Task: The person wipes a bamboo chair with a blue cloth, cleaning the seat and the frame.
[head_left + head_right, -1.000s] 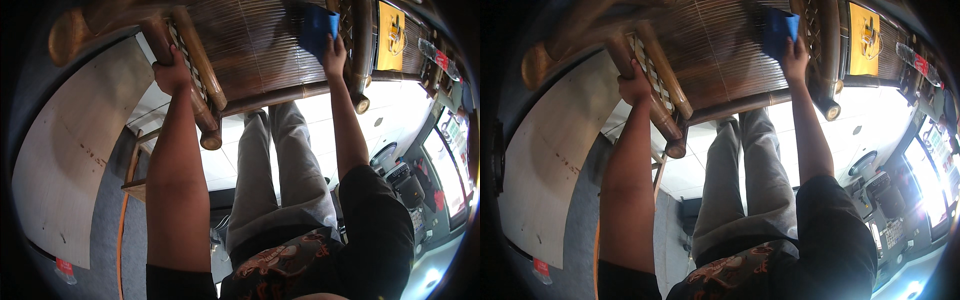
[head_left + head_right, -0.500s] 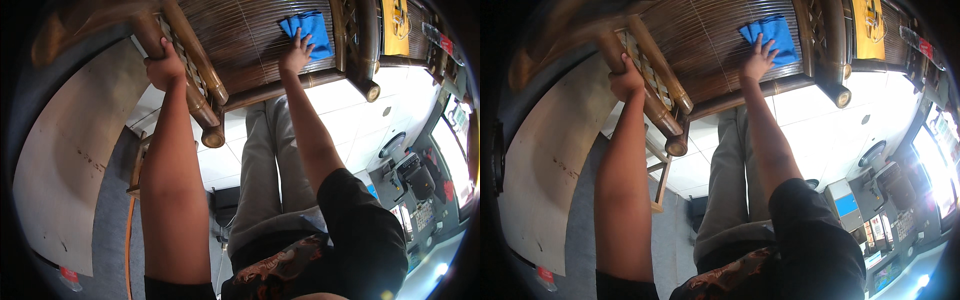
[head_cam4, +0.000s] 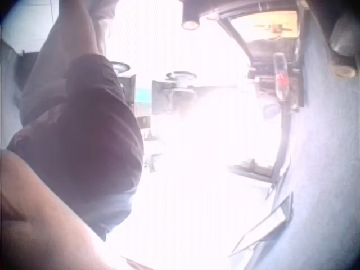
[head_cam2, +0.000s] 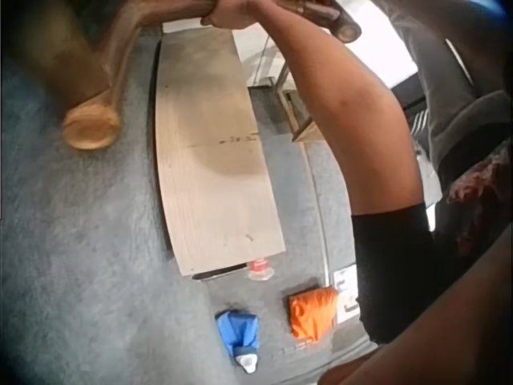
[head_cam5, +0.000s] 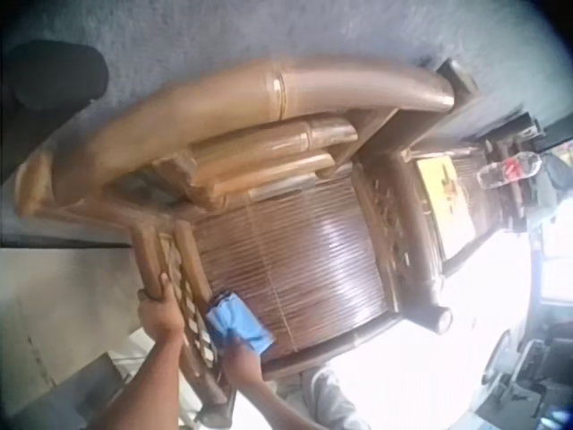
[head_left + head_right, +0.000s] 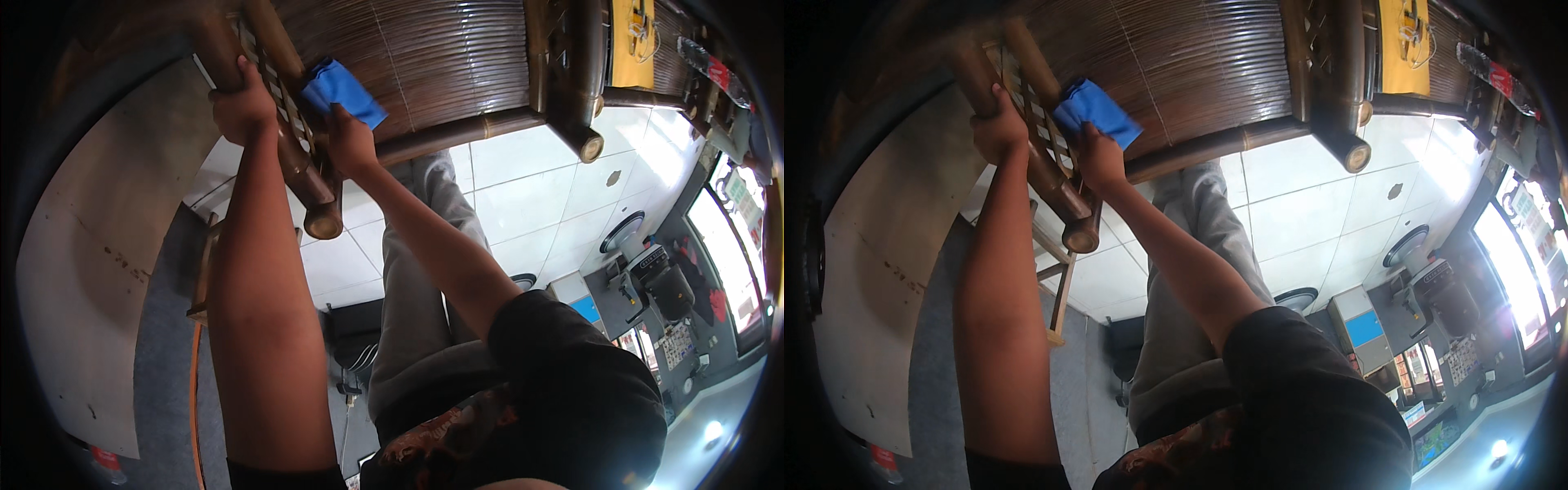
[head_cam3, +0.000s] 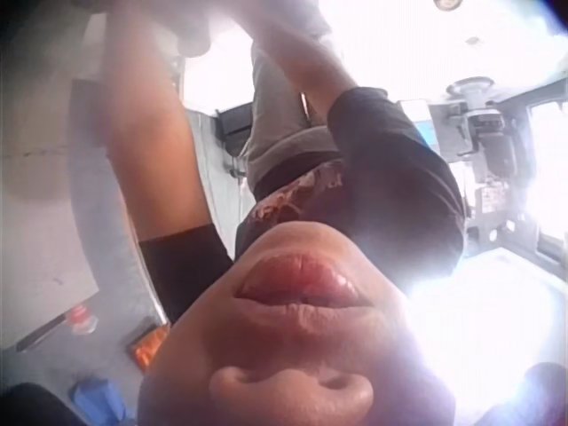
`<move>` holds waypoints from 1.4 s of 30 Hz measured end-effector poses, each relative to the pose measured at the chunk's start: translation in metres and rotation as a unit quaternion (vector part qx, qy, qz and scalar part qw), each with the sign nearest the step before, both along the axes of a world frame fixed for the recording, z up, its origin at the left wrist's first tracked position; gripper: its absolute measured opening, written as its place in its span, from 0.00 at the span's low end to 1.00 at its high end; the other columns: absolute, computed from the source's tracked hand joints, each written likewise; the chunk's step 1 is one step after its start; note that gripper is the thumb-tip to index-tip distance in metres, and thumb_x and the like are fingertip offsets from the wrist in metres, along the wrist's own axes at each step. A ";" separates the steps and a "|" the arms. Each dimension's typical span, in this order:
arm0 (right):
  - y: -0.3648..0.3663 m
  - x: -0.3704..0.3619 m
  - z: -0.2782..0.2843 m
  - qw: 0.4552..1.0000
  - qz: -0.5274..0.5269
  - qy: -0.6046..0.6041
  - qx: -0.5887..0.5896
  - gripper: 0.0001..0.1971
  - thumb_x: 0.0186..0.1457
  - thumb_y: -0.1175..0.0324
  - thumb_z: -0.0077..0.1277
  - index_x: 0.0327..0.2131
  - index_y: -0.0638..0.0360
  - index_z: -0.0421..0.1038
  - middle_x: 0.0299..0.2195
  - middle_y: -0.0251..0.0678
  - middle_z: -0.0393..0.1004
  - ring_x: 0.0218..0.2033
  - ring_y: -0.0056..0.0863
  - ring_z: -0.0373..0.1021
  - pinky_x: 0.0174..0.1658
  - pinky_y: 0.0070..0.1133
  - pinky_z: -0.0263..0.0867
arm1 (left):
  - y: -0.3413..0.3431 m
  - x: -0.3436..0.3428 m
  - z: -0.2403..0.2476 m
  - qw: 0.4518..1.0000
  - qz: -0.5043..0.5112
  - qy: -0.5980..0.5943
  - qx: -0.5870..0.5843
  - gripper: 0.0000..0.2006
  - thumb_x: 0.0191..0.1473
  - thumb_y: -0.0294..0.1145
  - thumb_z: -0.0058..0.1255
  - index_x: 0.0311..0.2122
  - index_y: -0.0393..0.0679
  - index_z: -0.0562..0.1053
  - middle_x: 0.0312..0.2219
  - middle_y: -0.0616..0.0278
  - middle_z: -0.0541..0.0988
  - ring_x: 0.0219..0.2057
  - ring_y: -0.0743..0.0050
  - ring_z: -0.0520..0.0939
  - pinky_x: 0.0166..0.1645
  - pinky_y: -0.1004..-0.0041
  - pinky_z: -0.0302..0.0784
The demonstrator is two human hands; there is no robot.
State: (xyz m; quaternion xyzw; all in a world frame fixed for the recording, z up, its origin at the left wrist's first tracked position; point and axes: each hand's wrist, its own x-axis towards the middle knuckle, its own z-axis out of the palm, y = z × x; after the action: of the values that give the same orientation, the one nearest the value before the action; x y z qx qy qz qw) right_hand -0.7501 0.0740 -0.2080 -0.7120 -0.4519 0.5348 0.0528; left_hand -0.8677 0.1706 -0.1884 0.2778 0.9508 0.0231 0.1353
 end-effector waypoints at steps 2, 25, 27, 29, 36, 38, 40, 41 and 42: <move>0.017 0.024 0.017 0.984 -0.078 0.156 -0.014 0.17 0.57 0.64 0.39 0.48 0.60 0.63 0.42 0.47 0.71 0.42 0.46 0.69 0.42 0.31 0.66 | 0.007 0.002 0.000 1.000 0.001 0.003 0.003 0.35 0.42 0.65 0.44 0.34 0.32 0.68 0.28 0.48 0.77 0.32 0.49 0.79 0.36 0.57 0.74; 0.116 0.384 -0.002 0.869 0.064 -0.404 0.278 0.34 0.41 0.43 0.53 0.39 0.65 0.58 0.34 0.55 0.69 0.35 0.53 0.68 0.36 0.39 0.65 | -0.001 0.000 -0.005 0.996 -0.056 0.058 0.035 0.33 0.43 0.63 0.44 0.34 0.34 0.66 0.28 0.46 0.76 0.33 0.48 0.79 0.36 0.57 0.74; 0.115 0.389 -0.004 0.869 0.061 -0.402 0.282 0.33 0.41 0.43 0.53 0.38 0.65 0.59 0.33 0.54 0.69 0.36 0.52 0.68 0.37 0.39 0.65 | -0.002 0.000 -0.010 0.995 -0.072 0.067 0.029 0.33 0.44 0.63 0.44 0.34 0.33 0.65 0.29 0.45 0.75 0.32 0.47 0.79 0.35 0.56 0.75; 0.110 0.396 -0.008 0.870 0.058 -0.404 0.276 0.33 0.40 0.42 0.53 0.36 0.64 0.59 0.33 0.53 0.69 0.37 0.52 0.67 0.38 0.38 0.64 | -0.007 0.002 -0.015 0.993 -0.095 0.071 0.015 0.34 0.45 0.63 0.43 0.34 0.32 0.65 0.29 0.44 0.75 0.32 0.46 0.78 0.34 0.56 0.75; 0.115 0.398 -0.016 0.809 0.117 -0.463 0.341 0.31 0.38 0.42 0.52 0.34 0.62 0.60 0.34 0.47 0.67 0.40 0.47 0.66 0.42 0.38 0.62 | -0.005 0.008 -0.019 0.971 -0.166 0.165 0.040 0.28 0.51 0.53 0.41 0.37 0.29 0.61 0.33 0.43 0.71 0.31 0.46 0.78 0.31 0.56 0.76; 0.116 0.399 -0.018 0.831 0.096 -0.447 0.316 0.31 0.38 0.42 0.52 0.33 0.63 0.60 0.35 0.47 0.67 0.41 0.45 0.66 0.43 0.37 0.62 | -0.006 0.011 -0.023 0.965 -0.184 0.183 0.040 0.27 0.51 0.52 0.41 0.37 0.29 0.61 0.34 0.43 0.71 0.32 0.46 0.77 0.31 0.56 0.76; 0.113 0.398 -0.020 0.829 0.098 -0.447 0.321 0.31 0.38 0.42 0.52 0.34 0.62 0.60 0.35 0.47 0.67 0.41 0.45 0.66 0.43 0.37 0.61 | -0.010 0.013 -0.024 0.957 -0.200 0.204 0.041 0.27 0.51 0.50 0.42 0.36 0.29 0.60 0.34 0.42 0.70 0.33 0.46 0.77 0.30 0.56 0.76; 0.117 0.396 -0.023 0.824 0.099 -0.446 0.336 0.31 0.38 0.42 0.52 0.34 0.62 0.60 0.35 0.47 0.67 0.41 0.45 0.66 0.43 0.37 0.61 | -0.008 0.011 -0.023 0.955 -0.206 0.212 0.030 0.28 0.51 0.51 0.41 0.37 0.28 0.61 0.36 0.40 0.70 0.35 0.46 0.76 0.33 0.57 0.76; 0.116 0.396 -0.023 0.826 0.096 -0.441 0.339 0.31 0.38 0.42 0.52 0.34 0.62 0.60 0.35 0.47 0.67 0.41 0.45 0.66 0.43 0.37 0.61 | -0.007 0.010 -0.022 0.952 -0.211 0.222 0.018 0.29 0.51 0.51 0.41 0.38 0.27 0.62 0.37 0.39 0.70 0.37 0.46 0.76 0.36 0.57 0.76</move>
State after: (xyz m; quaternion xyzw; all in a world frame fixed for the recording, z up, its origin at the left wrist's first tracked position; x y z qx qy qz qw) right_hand -0.3542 0.1905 -0.2312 -0.7623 -0.6460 -0.0206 0.0339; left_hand -0.8576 0.1639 -0.2103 0.4724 0.8761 -0.0512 -0.0821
